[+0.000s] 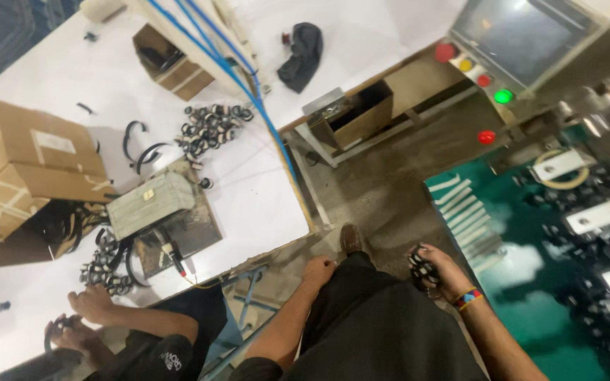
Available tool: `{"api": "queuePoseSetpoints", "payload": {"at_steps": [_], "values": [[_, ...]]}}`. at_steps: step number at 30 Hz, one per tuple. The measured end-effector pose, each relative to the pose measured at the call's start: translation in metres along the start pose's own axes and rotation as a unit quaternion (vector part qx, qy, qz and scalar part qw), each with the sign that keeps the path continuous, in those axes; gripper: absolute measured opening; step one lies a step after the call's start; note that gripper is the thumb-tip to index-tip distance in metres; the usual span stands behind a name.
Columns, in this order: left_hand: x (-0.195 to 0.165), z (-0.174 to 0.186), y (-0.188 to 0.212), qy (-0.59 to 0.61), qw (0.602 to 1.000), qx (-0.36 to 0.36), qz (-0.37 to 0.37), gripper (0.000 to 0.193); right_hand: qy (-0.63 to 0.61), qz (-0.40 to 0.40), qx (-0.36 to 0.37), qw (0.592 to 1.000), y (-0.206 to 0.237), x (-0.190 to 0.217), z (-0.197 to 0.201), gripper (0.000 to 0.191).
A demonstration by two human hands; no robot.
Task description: The person picks up small black coil bobbins from a pile and from the machine bed and seats them onto the stations of a multi-spindle winding machine, occasionally trimming or adjusting parts with scissors and handling a roll of tape while arranging finished pieces on the green work surface.
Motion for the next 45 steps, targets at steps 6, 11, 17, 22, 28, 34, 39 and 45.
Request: {"api": "queuePoseSetpoints", "payload": {"at_steps": [6,11,17,22,28,34,39,45], "values": [[0.036,0.050,-0.019,0.136,0.980,-0.067,-0.130,0.029,0.194,-0.053,0.035,0.979,-0.131,0.034,-0.159,0.027],[0.072,0.058,-0.012,0.212,0.964,-0.043,-0.154,0.028,0.604,0.361,0.158,0.693,-0.167,0.066,-0.318,0.027],[0.060,0.079,0.011,0.180,0.972,0.058,-0.140,0.032,0.793,0.281,0.298,0.450,-0.224,0.019,-0.398,0.034],[0.003,0.121,0.002,0.234,0.938,0.073,-0.246,0.031,0.767,0.422,0.157,0.457,-0.240,0.110,-0.451,0.048],[-0.074,0.154,-0.080,0.116,0.926,0.050,-0.356,0.044,0.649,0.463,0.050,0.601,-0.163,0.201,-0.383,0.038],[-0.190,0.243,-0.191,-0.056,0.930,-0.077,-0.356,0.043,0.547,0.259,-0.300,0.737,-0.045,0.190,-0.163,0.033],[-0.252,0.354,-0.217,-0.151,0.849,-0.393,-0.320,0.063,0.448,0.084,-0.406,0.792,0.036,0.083,-0.053,0.033],[-0.255,0.336,-0.234,-0.126,0.872,-0.374,-0.291,0.035,0.402,0.136,-0.432,0.796,0.061,0.022,-0.041,0.028]]}}
Point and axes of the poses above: each hand's wrist, its own y-axis away from the middle knuckle, its own z-axis out of the back of the hand, x = y × z, the point moved 10 cm from there along -y, towards the middle knuckle, and after that the axes turned 7 degrees about x, right-handed, at the moved point
